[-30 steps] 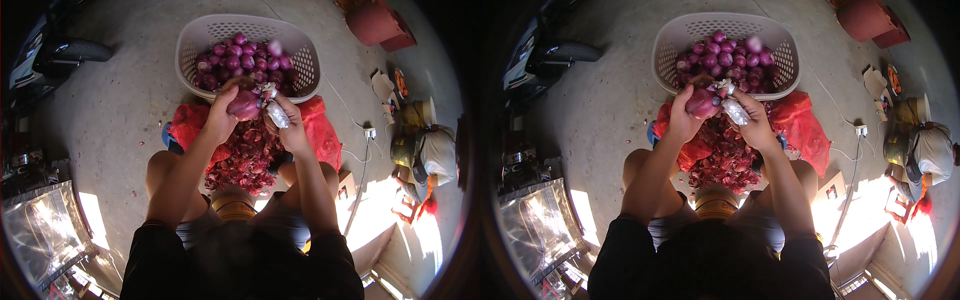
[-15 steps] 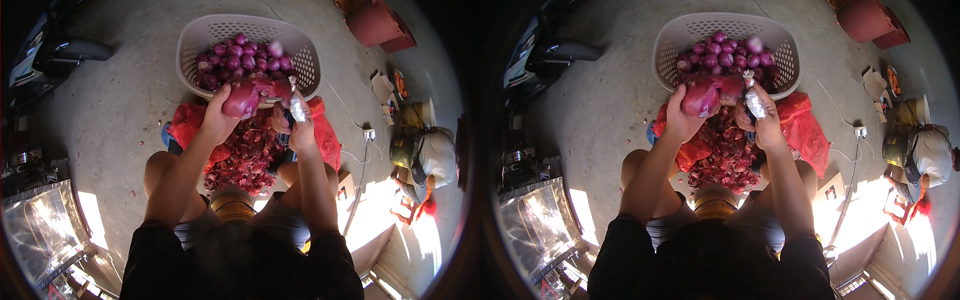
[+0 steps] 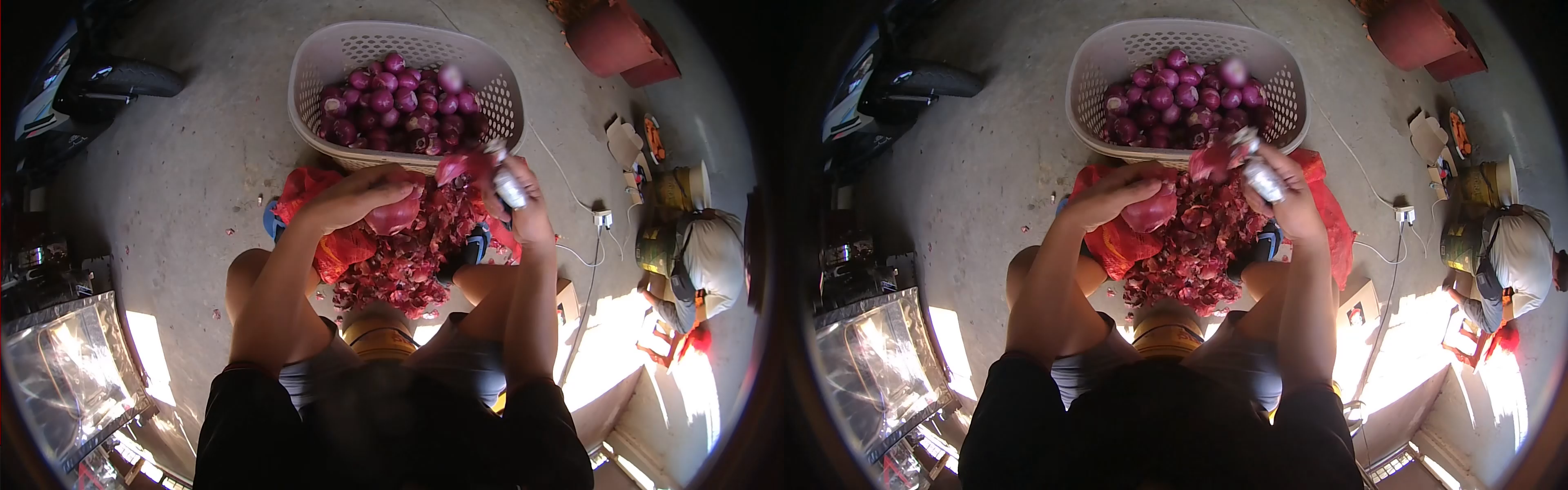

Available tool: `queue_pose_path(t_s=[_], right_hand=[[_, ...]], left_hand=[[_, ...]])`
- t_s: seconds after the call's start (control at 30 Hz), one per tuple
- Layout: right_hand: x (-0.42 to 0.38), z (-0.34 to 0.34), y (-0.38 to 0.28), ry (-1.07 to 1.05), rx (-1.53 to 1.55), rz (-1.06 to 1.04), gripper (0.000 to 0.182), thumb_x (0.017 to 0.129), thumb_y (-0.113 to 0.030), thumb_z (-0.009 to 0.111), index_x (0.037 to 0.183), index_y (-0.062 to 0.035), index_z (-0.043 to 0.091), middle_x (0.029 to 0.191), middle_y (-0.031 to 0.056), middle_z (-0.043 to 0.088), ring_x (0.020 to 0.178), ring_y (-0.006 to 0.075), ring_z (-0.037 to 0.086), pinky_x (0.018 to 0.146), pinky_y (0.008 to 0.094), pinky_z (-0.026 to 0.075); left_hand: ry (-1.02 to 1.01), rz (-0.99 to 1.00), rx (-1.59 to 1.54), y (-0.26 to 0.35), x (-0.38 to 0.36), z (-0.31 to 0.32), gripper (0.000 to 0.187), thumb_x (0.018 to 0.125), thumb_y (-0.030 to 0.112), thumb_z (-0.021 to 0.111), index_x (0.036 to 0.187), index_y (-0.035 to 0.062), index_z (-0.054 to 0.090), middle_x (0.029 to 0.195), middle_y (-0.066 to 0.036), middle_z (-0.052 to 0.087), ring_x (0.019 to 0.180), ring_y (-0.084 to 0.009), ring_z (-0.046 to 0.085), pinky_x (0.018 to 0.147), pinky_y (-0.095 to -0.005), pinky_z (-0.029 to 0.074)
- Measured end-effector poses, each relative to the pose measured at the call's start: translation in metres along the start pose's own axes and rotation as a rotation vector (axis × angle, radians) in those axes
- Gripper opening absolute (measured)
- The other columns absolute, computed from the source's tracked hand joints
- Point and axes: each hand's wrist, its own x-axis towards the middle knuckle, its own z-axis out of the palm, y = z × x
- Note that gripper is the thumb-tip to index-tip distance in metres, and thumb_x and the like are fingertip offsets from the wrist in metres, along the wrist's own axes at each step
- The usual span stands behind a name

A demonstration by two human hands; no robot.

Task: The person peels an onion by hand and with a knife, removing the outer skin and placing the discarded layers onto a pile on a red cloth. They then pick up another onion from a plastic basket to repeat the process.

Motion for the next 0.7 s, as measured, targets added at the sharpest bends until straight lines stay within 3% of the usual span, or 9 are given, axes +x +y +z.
queue_pose_path(t_s=[0.03,0.07,0.1,0.2,0.37,0.57,0.7], right_hand=[[-0.003,-0.002,-0.002,-0.003,-0.196,0.100,0.036,0.088,-0.015,0.053,0.124,-0.0120,0.050,0.074,0.0040,0.056,0.055,0.0062,0.047,0.047,0.0166,0.037],[-0.006,0.001,0.003,-0.039,-0.483,0.094,0.034,0.086,-0.014,0.057,0.120,-0.0060,0.053,0.090,0.0016,0.061,0.078,0.0083,0.055,0.065,0.0211,0.045],[-0.006,0.014,-0.002,-0.132,-0.546,0.221,0.036,0.086,-0.022,0.057,0.119,-0.0066,0.053,0.097,0.0052,0.063,0.092,0.0163,0.057,0.080,0.0284,0.045],[-0.002,0.011,0.013,-0.278,-1.150,0.477,0.048,0.085,-0.042,0.055,0.122,-0.0135,0.051,0.106,0.0170,0.059,0.094,0.0292,0.058,0.081,0.0353,0.045],[-0.005,0.008,0.030,-0.192,-1.136,0.352,0.058,0.084,-0.047,0.054,0.128,-0.0118,0.043,0.111,0.0167,0.058,0.096,0.0285,0.059,0.081,0.0361,0.044],[0.001,0.021,0.002,-0.189,-1.049,0.380,0.057,0.084,-0.045,0.056,0.125,-0.0070,0.045,0.109,0.0175,0.059,0.094,0.0289,0.059,0.080,0.0361,0.045],[0.001,0.018,0.005,-0.047,-1.022,0.293,0.052,0.084,-0.038,0.058,0.123,-0.0052,0.047,0.102,0.0170,0.061,0.090,0.0272,0.060,0.078,0.0345,0.045]], left_hand=[[0.015,-0.094,0.059,0.000,0.000,0.000,0.045,0.092,0.034,0.046,0.125,0.0031,0.047,0.120,-0.008,0.052,0.111,-0.0161,0.047,0.097,-0.0289,0.033],[-0.034,-0.084,0.066,-0.003,0.002,0.000,0.047,0.093,0.037,0.042,0.125,0.0029,0.047,0.120,-0.008,0.052,0.112,-0.0152,0.047,0.096,-0.0264,0.033],[-0.025,-0.132,0.151,-0.009,0.002,0.001,0.046,0.094,0.037,0.041,0.125,0.0025,0.046,0.120,-0.008,0.052,0.112,-0.0153,0.047,0.097,-0.0264,0.033],[-0.005,-0.214,0.319,-0.028,0.007,0.002,0.046,0.094,0.035,0.040,0.125,0.0017,0.045,0.121,-0.009,0.052,0.113,-0.0157,0.046,0.097,-0.0266,0.033],[-0.082,-0.172,0.153,-0.021,0.012,0.002,0.043,0.094,0.032,0.040,0.124,0.0012,0.046,0.120,-0.008,0.051,0.112,-0.0158,0.045,0.097,-0.0270,0.031],[0.171,-0.137,-0.059,-0.011,0.013,0.010,0.033,0.094,0.023,0.038,0.115,0.0004,0.050,0.112,-0.006,0.052,0.109,-0.0149,0.045,0.098,-0.0261,0.029],[0.308,-0.018,-0.098,-0.020,0.015,0.010,0.026,0.093,0.020,0.037,0.104,0.0027,0.051,0.101,-0.005,0.053,0.093,-0.0122,0.048,0.086,-0.0262,0.037]])
